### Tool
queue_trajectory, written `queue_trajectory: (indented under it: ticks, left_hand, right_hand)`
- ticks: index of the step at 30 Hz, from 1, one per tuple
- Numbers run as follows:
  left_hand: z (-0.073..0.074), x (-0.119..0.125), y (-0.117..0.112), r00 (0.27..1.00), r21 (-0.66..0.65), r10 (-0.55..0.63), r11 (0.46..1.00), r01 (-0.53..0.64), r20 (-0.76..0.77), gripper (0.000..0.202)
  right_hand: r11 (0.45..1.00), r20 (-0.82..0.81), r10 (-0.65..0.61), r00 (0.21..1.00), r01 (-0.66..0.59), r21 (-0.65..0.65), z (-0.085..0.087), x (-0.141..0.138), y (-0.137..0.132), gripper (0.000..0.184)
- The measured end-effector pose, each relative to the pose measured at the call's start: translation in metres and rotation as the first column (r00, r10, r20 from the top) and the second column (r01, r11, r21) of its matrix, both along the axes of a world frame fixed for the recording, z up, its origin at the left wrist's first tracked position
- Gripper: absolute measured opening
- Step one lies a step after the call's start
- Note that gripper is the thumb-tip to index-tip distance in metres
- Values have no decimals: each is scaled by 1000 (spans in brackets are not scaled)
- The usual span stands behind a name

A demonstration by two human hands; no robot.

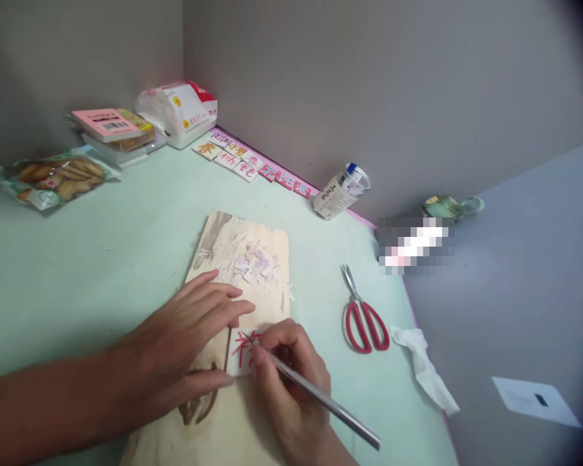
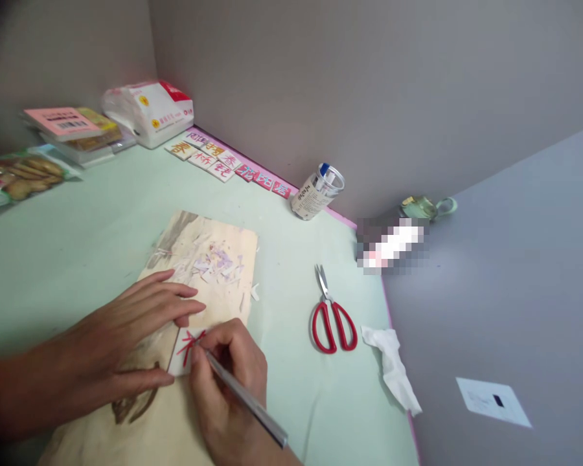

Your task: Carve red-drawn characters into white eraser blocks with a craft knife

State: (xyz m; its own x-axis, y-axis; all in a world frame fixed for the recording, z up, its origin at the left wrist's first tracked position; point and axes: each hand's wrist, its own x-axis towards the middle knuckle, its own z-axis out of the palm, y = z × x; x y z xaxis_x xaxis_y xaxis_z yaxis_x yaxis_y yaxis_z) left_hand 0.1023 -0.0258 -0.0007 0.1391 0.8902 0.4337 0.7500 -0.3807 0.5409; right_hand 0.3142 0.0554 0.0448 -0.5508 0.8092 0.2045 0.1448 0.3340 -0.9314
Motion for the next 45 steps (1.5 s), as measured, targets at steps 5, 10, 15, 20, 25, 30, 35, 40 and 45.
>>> queue_trajectory:
  ticks: [5,10,15,20,25,30,35,40,45]
  left_hand:
    - [-3,3,-1,999,29,26,999,-27,33,61]
    - [-7,4,-3,999,34,37,999,-38,14,58]
    - [-9,2,-3,999,33,19,999,-18,-35,63]
    - [-1,2,1,999,50,30,998,-28,-36,55]
    - [5,2,3,1000,51,12,999,-11,-25,53]
    - [3,2,2,999,49,4,999,-2,-36,57]
    - [2,1,2,999,28,-4,1000,5,-33,54]
    - [10,2,6,998,58,-6,998,9,-55,50]
    - [16,8,7,1000,60,8,998,-6,-24,53]
  right_hand:
    - [996,56,16,998,-20,81,8,-4,3,17]
    - [996,79,26,997,-33,83,7,-4,4,18]
    - [996,119,33,992,-42,78,10,-4,3,17]
    - [995,196,86,977,-95,35,21,-1,3,16]
    - [992,243,123,962,-128,3,31,1,4,16]
    - [992,200,127,972,-125,-22,33,-1,5,19]
    - [990,184,110,977,-91,-109,25,1,4,19]
    - [990,166,79,983,-57,-132,21,0,4,23]
    - [989,223,129,966,-108,-104,28,-2,3,22]
